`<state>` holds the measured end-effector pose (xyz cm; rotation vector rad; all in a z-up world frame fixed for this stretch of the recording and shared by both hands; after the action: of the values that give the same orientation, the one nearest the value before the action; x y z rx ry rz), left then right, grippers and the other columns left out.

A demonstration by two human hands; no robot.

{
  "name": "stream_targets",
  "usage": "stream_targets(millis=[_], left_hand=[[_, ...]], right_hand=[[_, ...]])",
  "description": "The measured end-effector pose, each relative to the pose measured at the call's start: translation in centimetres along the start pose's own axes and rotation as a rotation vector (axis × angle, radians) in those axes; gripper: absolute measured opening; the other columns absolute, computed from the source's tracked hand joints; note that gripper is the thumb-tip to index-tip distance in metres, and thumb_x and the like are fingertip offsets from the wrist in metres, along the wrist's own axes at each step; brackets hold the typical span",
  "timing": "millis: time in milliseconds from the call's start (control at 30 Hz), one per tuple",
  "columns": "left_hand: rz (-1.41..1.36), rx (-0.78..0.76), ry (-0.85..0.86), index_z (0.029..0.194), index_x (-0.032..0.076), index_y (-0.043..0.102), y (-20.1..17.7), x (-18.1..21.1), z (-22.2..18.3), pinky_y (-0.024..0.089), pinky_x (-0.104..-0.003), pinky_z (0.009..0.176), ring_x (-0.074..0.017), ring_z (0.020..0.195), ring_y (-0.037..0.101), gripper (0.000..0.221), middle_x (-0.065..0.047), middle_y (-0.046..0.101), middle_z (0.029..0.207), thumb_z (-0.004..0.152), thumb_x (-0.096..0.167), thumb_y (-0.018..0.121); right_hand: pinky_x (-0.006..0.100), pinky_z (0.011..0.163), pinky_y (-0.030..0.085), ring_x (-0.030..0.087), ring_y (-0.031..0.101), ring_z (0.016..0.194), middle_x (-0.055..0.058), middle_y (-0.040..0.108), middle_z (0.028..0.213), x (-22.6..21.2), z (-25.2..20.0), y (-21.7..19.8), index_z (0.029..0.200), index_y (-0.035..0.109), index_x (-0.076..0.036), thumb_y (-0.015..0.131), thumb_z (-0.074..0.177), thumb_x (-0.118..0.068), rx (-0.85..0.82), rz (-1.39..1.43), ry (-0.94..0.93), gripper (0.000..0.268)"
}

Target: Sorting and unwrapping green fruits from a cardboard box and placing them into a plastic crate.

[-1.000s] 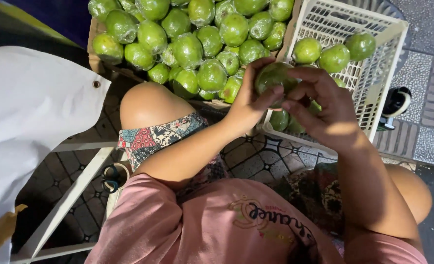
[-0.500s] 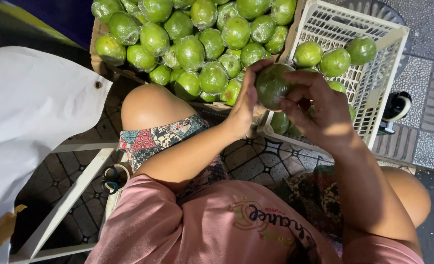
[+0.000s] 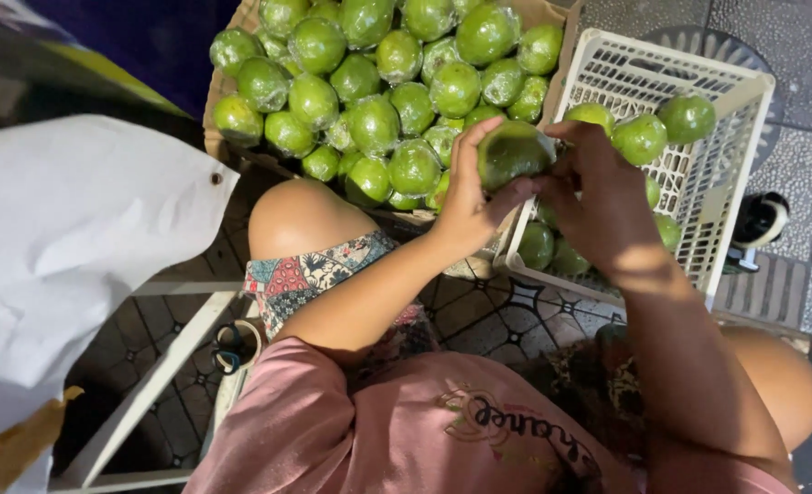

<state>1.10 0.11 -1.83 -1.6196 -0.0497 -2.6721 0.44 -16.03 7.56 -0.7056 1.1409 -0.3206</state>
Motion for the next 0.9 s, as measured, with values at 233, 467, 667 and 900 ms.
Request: stream_targets(millis=[233, 467, 667, 900], left_hand=[[-0.072, -0.131, -0.206, 0.155, 0.014, 0.022, -2.1, -1.8, -0.9, 0.059, -0.045, 0.087, -0.0354, 0.118, 0.055, 0.067, -0.026, 0.043, 0.137, 0.102, 0.007, 0.062], [-0.271, -0.158, -0.412, 0.155, 0.006, 0.009, -0.4, -3.1, -1.3, 0.064, -0.031, 0.07, -0.0227, 0.099, 0.063, 0.074, -0.021, 0.045, 0.13, 0.105, 0.043, 0.049], [-0.22, -0.248, -0.487, 0.156, 0.003, -0.001, 0.6, -2.0, -0.5, 0.062, -0.042, 0.084, -0.0365, 0.117, 0.056, 0.084, -0.03, 0.033, 0.142, 0.104, 0.054, 0.041], [0.033, -0.372, -0.663, 0.158, 0.021, -0.01, 2.2, 1.3, 1.8, 0.047, -0.053, 0.11, -0.0445, 0.151, 0.021, 0.105, -0.017, -0.01, 0.168, 0.085, 0.078, 0.038]], right_hand=[[0.065, 0.077, 0.053, 0.053, 0.068, 0.089, 0.024, 0.068, 0.086, 1.2, 1.1, 1.0, 0.135, 0.045, -0.002, 0.068, 0.1, -0.017, -0.116, -0.23, 0.054, 0.045], [0.049, 0.084, 0.06, 0.039, 0.067, 0.101, 0.027, 0.049, 0.14, 6.3, 0.7, 3.9, 0.151, 0.036, -0.021, 0.043, 0.106, -0.043, -0.237, 0.559, 0.179, 0.051], [0.042, 0.084, 0.061, 0.032, 0.063, 0.112, 0.023, 0.048, 0.143, 8.2, 1.9, 3.7, 0.152, 0.04, -0.007, 0.06, 0.103, -0.019, -0.247, 0.872, 0.186, 0.054], [0.036, 0.084, 0.068, 0.031, 0.076, 0.098, 0.02, 0.07, 0.117, 16.7, 6.7, -0.3, 0.131, 0.056, 0.003, 0.059, 0.102, -0.02, -0.183, 0.847, -0.099, 0.037]])
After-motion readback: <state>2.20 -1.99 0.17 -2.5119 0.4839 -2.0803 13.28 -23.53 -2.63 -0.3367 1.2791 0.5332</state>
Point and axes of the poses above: each hand's wrist, its own z-axis towards the middle knuckle, its own y-axis out of the palm, x = y × z, the point moved 2 cm from there along z, towards the middle knuckle
